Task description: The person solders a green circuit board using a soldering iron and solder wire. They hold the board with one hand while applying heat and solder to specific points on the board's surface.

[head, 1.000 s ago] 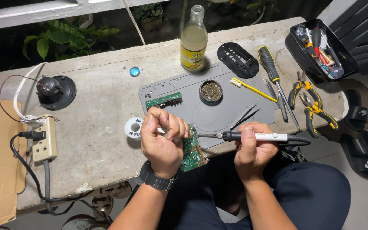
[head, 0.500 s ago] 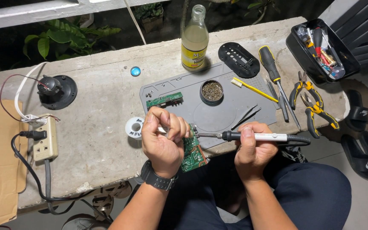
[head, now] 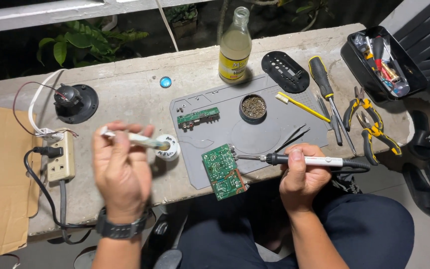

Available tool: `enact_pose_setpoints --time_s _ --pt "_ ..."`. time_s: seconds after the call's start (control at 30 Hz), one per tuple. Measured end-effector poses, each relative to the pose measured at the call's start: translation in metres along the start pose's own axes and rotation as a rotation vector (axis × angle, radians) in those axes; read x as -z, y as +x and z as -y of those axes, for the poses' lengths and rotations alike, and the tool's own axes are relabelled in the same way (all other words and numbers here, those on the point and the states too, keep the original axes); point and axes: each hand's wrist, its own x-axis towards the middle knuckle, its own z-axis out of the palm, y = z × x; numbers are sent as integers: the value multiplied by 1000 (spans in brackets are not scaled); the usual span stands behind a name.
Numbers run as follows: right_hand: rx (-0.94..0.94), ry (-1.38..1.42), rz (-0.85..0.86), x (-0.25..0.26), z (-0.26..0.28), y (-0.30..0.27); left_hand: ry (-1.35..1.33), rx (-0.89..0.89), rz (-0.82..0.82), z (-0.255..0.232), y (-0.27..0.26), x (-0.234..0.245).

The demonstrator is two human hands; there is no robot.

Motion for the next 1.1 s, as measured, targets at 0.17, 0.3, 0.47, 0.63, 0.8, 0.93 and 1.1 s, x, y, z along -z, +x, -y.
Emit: enact_pose_setpoints --time_s 0.17,0.3,0.47,0.63,0.8,0.93,1.1 --pt "-94 -195 25 1 12 -7 137 26 -108 -15 5 67" --pt "-61 -192 16 5 4 -8 560 -133 -207 -13 -6 88" --pt "-105 -130 1 2 3 -10 1051 -214 -170 -8 -23 96" --pt "-160 -35 -12 -5 8 -6 1449 -291 -79 0 -26 105" --pt "-322 177 -127 -4 -11 -4 1397 -603 -45 2 -37 88" --pt "-430 160 -162 -4 -8 2 1256 -860 233 7 -67 44" --pt "-421 214 -154 -2 -13 -2 1201 -396 765 26 -90 1"
